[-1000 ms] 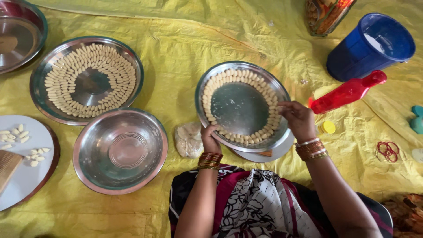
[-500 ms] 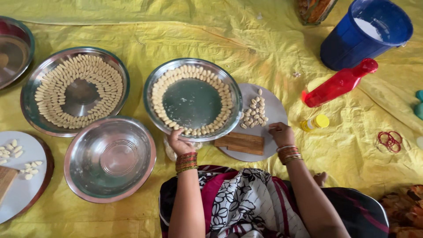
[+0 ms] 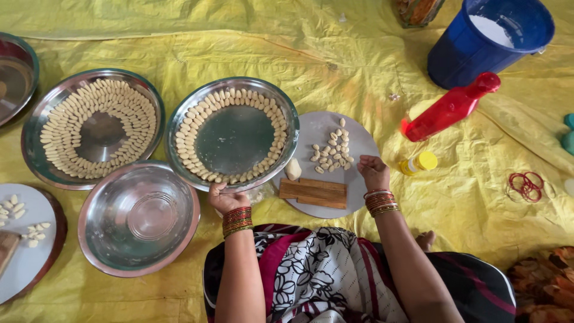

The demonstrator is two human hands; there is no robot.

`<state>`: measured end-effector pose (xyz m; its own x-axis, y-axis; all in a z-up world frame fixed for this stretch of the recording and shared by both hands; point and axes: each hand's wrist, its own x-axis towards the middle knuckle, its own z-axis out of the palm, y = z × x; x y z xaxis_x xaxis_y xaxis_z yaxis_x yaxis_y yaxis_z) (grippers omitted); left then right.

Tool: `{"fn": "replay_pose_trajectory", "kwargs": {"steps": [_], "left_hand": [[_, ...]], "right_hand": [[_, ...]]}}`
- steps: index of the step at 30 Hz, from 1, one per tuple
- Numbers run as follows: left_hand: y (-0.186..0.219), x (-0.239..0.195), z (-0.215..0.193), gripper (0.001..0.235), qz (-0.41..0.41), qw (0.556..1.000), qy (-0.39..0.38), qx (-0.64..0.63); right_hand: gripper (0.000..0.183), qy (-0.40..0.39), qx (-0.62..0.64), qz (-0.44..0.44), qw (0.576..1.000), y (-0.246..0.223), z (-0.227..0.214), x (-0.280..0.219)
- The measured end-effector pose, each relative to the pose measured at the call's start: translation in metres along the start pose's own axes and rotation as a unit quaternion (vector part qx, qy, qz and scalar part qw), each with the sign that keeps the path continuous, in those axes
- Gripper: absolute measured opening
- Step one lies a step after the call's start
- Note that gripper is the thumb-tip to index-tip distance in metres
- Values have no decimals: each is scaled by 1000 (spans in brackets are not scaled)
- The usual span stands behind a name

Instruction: The person arranges small, pre-shaped dough pieces in a circular pattern on a large metal tray. They pick up pieces from a smaller plate and place them one by one onto the tray, forming concentric rings.

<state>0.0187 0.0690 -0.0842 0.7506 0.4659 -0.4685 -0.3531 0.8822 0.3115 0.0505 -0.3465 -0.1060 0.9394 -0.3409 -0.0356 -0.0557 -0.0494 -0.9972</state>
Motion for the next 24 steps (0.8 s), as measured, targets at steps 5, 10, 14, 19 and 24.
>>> {"fn": "replay_pose_trajectory", "kwargs": {"steps": [5, 10, 14, 19, 24], "left_hand": [[-6, -2, -4, 36, 12, 999, -14, 41], [-10, -17, -1, 51, 40, 997, -13, 63], [-6, -43, 5, 58, 1, 998, -44, 52], [-1, -71, 13, 69, 100, 987, -91, 88], [-1, -62, -13, 59, 140, 981, -66, 113]], "right_hand": [[14, 10, 176, 76, 981, -16, -3, -6], [8, 26, 132, 90, 987, -27, -13, -22], [14, 28, -166, 23, 985, -26, -20, -39], [19, 23, -435, -165, 885, -25, 1, -55], [18, -14, -471, -272, 839, -28, 19, -64]]}}
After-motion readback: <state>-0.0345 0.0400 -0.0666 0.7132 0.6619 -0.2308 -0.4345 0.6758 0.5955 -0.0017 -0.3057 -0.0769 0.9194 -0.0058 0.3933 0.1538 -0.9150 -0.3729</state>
